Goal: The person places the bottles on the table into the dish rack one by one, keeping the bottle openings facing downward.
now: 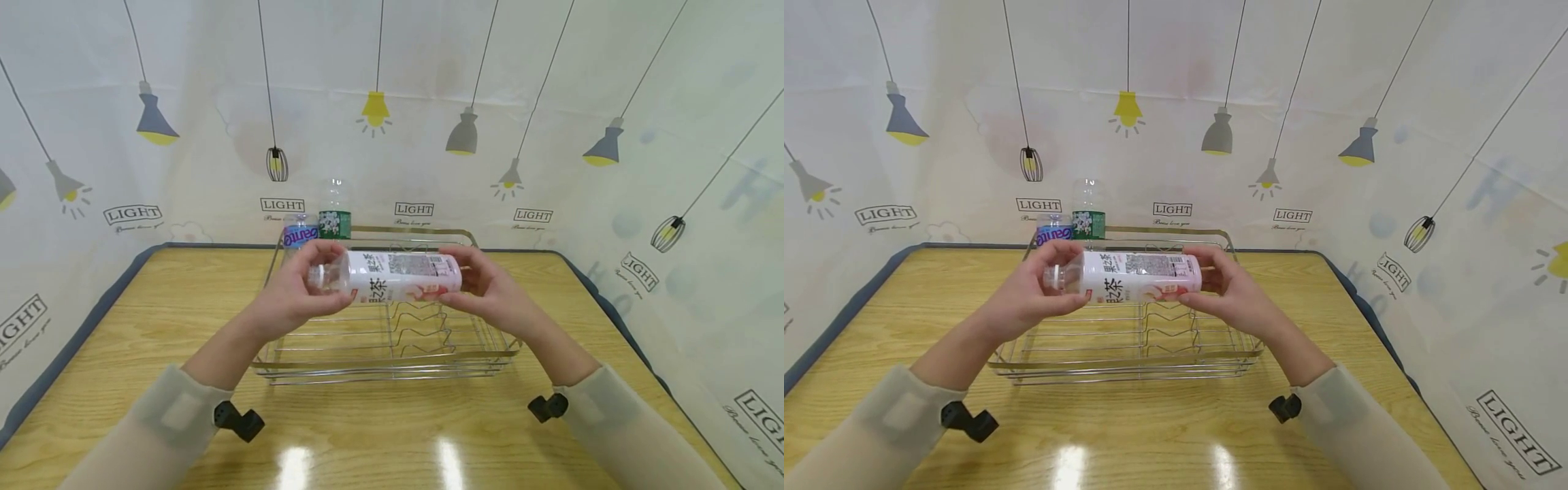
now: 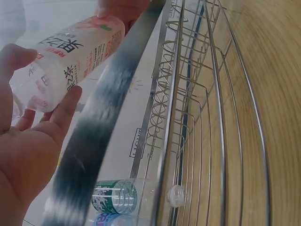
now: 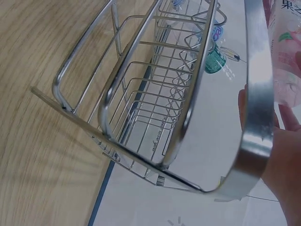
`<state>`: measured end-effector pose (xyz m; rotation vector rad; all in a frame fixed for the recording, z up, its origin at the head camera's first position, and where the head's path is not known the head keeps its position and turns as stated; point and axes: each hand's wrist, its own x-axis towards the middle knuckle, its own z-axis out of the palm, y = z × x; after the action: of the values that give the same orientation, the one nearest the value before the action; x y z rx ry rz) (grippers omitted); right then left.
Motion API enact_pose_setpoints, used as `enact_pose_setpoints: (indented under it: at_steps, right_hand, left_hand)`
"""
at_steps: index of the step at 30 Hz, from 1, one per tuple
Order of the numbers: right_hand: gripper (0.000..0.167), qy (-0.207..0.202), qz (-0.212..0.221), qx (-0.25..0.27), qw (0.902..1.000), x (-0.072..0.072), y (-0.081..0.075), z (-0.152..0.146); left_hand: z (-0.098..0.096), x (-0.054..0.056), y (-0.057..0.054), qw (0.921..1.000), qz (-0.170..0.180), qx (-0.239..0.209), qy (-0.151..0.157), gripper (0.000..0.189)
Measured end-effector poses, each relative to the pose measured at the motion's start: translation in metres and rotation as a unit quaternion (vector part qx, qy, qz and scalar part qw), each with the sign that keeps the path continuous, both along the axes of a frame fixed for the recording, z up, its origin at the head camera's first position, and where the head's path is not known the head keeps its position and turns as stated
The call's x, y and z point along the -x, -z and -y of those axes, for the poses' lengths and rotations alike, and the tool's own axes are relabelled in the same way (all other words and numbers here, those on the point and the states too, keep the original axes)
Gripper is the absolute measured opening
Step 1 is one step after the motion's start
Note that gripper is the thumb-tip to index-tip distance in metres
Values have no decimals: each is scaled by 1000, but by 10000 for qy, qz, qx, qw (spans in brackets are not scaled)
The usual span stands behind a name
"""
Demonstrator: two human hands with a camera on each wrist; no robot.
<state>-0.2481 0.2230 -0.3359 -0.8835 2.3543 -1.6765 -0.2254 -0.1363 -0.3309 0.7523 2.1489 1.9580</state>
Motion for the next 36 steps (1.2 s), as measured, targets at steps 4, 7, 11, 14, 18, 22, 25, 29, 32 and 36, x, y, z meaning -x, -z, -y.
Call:
enact_pose_setpoints:
  at_steps: [4,7,11,14,18,22,25,29,32,36]
  right_hand:
    - [71,28,162,182,9997,0,1,0]
    - [70,155,74,177,9997,-1,0,-1]
    - [69,232,-43,160,9996,0,-1,0]
    - [70,241,-83,118,9996,0,-2,0]
    - [70,245,-132,37,9996,-1,-3,3]
    - [70,223,-276,-22,9994,-1,-5,7]
    - [69,186,-370,-47,9991,-1,-6,10]
    - [69,144,-433,-30,9990,-1,-6,12]
    - [70,172,-483,-33,9987,0,-9,15]
    - [71,263,-492,-48,9984,0,-13,20]
  left_hand:
    - [1,1,3,9999,-6,143,19,66]
    - [2,3,6,9989,-128,447,-99,65]
    - [5,6,8,9910,-582,1115,-467,72]
    - [5,7,6,9810,-1052,1512,-615,77]
    - [1,7,1,9619,-1728,2044,-554,71]
    - [-9,6,-5,9363,-2266,2642,-472,66]
    - [-16,8,-8,9277,-2435,2810,-336,66]
    - [-23,10,-9,9259,-2519,2807,-207,66]
    - [-25,9,-10,9308,-2400,2748,-221,66]
    - [-26,8,-9,9396,-2060,2710,-361,65]
